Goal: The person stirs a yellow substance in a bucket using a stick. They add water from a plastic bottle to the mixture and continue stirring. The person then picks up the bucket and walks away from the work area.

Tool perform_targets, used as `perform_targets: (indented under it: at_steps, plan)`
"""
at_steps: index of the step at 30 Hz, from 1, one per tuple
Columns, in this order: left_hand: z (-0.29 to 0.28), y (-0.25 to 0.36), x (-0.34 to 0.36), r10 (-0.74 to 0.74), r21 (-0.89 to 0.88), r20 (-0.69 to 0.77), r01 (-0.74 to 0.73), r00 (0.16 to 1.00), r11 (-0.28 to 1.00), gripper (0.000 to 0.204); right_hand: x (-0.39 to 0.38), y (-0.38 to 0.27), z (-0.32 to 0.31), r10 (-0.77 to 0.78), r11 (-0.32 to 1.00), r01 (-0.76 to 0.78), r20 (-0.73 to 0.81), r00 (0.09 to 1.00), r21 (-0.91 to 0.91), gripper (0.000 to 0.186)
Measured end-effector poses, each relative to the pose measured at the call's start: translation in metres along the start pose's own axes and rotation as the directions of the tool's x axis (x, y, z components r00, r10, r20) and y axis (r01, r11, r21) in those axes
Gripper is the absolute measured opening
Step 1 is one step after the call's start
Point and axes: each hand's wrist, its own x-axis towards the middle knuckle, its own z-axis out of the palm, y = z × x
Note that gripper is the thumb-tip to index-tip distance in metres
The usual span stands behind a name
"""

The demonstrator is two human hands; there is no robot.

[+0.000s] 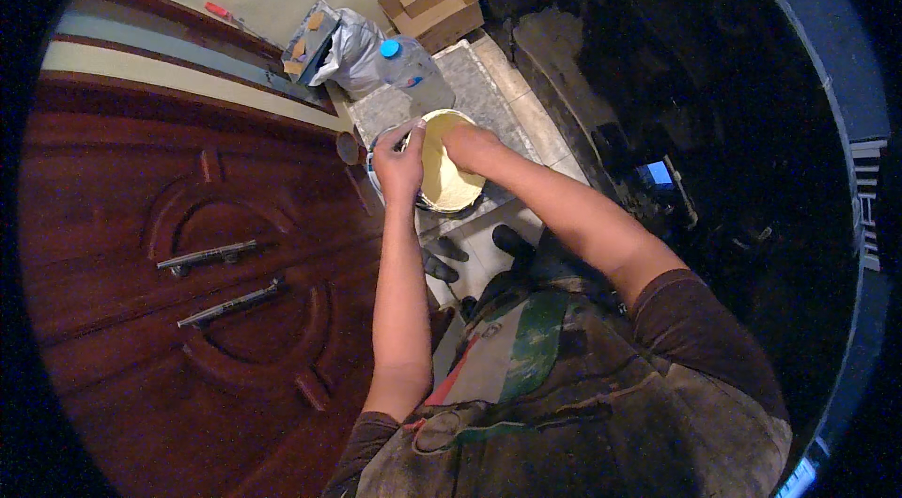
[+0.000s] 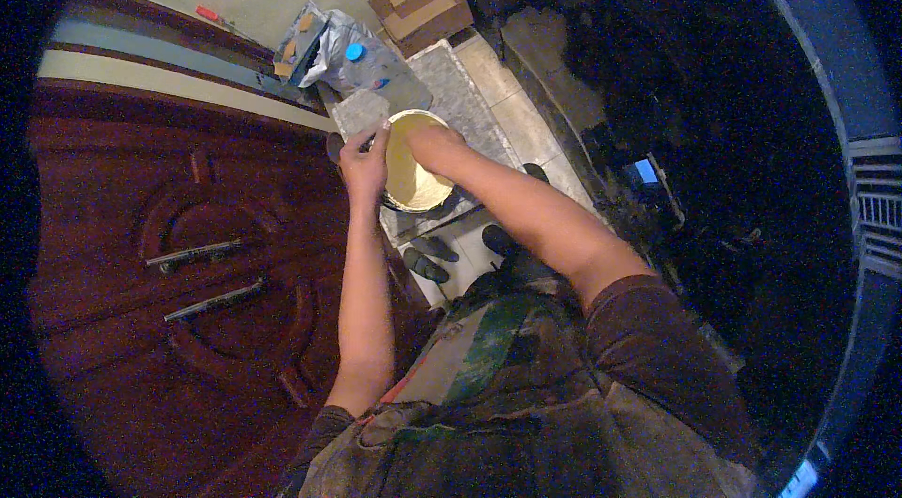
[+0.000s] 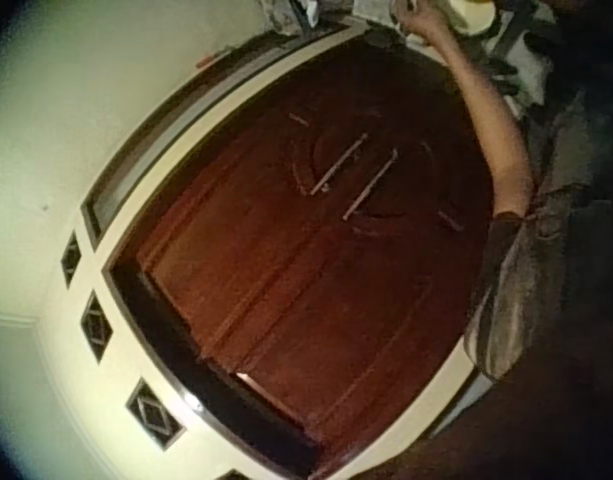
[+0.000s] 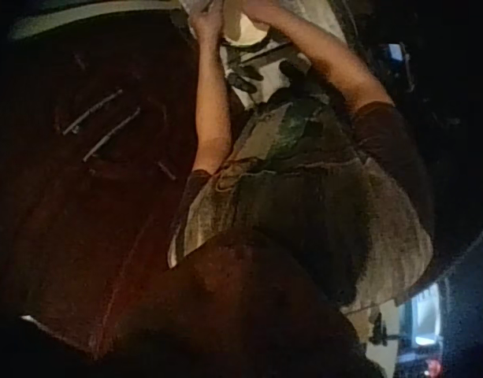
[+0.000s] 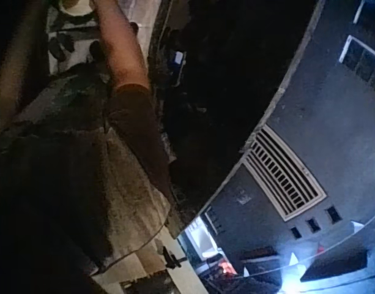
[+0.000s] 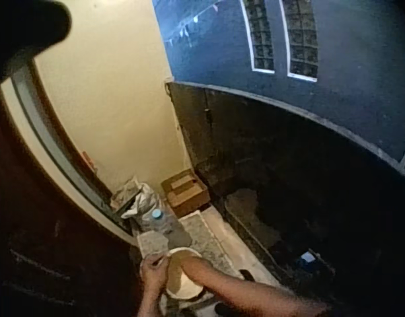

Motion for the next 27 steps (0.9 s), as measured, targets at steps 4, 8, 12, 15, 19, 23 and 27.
perform_targets:
  at_steps: [4,8,12,15,19,23,27]
  plan:
    - [-0.001,0.003,0.000,0.023,0.023,0.013,-0.023,1.000,0.999,0.029,0.001,-0.010,-0.010,-0.192,0.953,0.240,0.245,0.950,-0.185,0.022]
    - [-0.008,0.001,-0.001,0.016,-0.011,-0.006,-0.016,1.000,1.000,0.030,-0.048,-0.012,-0.049,-0.094,0.981,0.095,0.015,0.995,-0.171,0.022]
    - [-0.012,0.006,0.005,-0.058,-0.045,0.010,0.058,0.998,0.997,0.032,-0.105,0.005,-0.033,-0.128,0.964,0.114,-0.040,0.991,-0.242,0.016]
    - [-0.011,0.010,0.010,-0.020,0.030,0.013,0.019,1.000,0.999,0.033,-0.123,0.026,-0.010,-0.149,0.959,0.131,-0.050,0.988,-0.252,0.019]
    - [-0.013,0.001,0.013,-0.013,-0.045,0.051,0.015,0.999,0.999,0.032,-0.142,0.000,-0.037,-0.195,0.948,0.159,-0.107,0.975,-0.275,0.020]
    - [-0.011,-0.004,0.014,0.023,-0.003,0.034,-0.023,0.999,1.000,0.030,-0.139,0.009,-0.003,-0.167,0.955,0.118,-0.166,0.972,-0.271,0.019]
    - [-0.016,0.004,0.003,0.044,-0.028,0.026,-0.043,0.999,0.999,0.029,-0.134,0.019,0.014,-0.143,0.948,0.103,-0.116,0.983,-0.301,0.018]
